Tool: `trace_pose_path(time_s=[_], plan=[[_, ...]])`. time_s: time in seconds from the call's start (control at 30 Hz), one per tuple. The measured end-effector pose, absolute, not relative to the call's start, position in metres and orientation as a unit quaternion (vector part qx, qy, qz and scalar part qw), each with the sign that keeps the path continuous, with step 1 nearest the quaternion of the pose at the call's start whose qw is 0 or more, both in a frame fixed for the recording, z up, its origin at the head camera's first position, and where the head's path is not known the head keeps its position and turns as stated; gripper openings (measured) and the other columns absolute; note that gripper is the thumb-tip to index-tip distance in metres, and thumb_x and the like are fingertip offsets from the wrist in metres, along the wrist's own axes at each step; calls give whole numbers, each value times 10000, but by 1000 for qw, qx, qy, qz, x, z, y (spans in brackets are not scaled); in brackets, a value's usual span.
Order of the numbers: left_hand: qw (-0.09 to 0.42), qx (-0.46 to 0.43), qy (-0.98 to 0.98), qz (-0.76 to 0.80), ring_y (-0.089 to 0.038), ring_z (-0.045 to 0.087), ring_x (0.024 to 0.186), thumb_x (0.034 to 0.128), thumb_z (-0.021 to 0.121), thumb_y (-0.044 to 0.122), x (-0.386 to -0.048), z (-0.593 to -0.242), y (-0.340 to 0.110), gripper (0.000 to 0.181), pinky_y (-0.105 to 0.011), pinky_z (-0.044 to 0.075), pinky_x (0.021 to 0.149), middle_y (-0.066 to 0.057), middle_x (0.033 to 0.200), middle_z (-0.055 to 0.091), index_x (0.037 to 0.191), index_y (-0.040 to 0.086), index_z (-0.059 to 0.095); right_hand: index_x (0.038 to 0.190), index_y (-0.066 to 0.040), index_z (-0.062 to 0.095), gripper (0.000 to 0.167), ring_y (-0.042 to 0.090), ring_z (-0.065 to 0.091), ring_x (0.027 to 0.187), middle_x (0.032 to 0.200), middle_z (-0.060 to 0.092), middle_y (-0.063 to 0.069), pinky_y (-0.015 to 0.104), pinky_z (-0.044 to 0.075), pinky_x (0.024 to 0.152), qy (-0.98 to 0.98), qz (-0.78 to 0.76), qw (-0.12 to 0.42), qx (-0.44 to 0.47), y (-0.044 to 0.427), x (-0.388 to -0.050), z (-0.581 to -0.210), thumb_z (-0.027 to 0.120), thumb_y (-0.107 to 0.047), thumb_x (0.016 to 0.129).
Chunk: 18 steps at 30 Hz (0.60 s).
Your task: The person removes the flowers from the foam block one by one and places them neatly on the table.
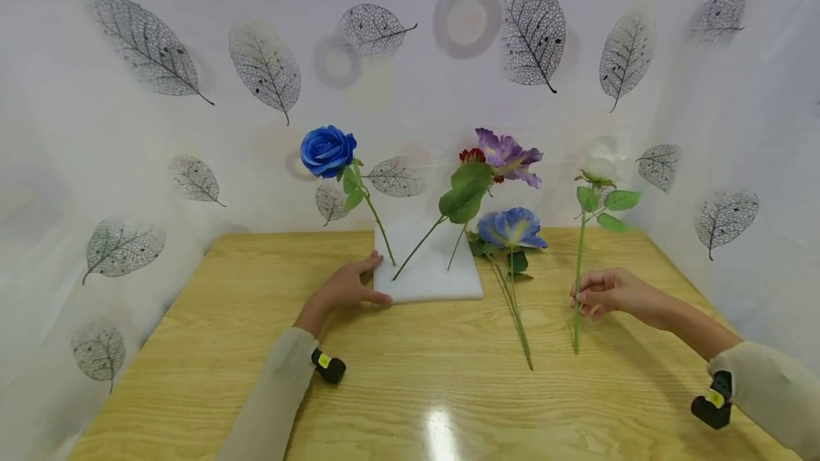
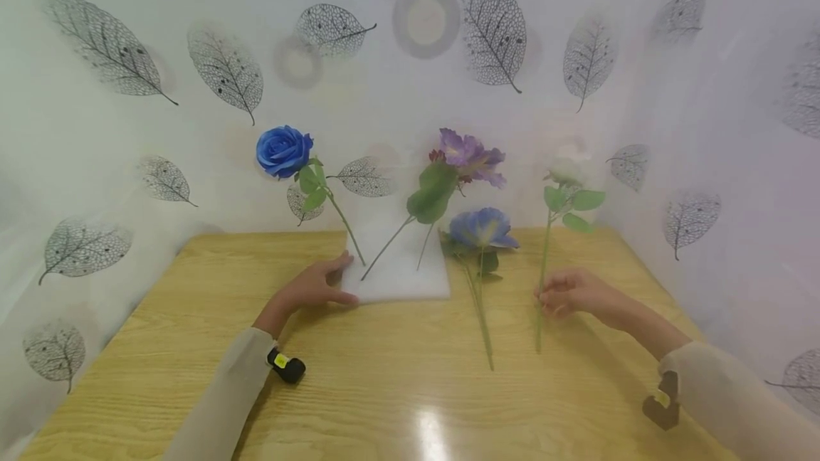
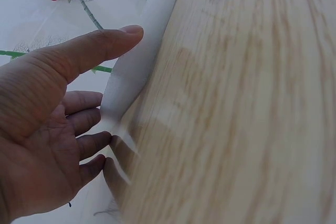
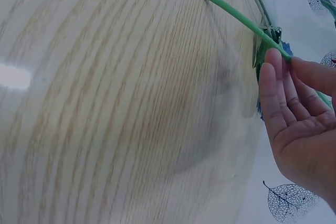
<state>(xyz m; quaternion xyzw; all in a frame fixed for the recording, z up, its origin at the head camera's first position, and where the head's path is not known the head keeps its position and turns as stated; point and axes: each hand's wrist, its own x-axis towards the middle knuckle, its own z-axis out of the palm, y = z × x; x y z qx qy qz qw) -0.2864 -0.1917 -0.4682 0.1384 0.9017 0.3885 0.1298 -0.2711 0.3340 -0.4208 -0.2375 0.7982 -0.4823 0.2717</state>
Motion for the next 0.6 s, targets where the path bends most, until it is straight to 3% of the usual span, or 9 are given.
trace_pose_path(time_s=[0.27,0.6], plan=[[130,133,904,384,-302,144,1586,792,877,411,-286,-467,-191,1059,-479,170,1297,-78,1702,159,1610,103,279,1201,177,570,324,303,716,926,995,716,213,427,627,812,797,-455,307,-253,335,-271,-422,516,-111,1065],[131,134,903,386,-299,141,1587,796,877,393,-285,-466,-190,1056,-475,174,1297,-81,1703,156,1608,87,276,1214,162,594,325,257,737,908,1002,750,132,419,635,804,798,-446,321,-246,334,-274,-423,539,-115,1054]])
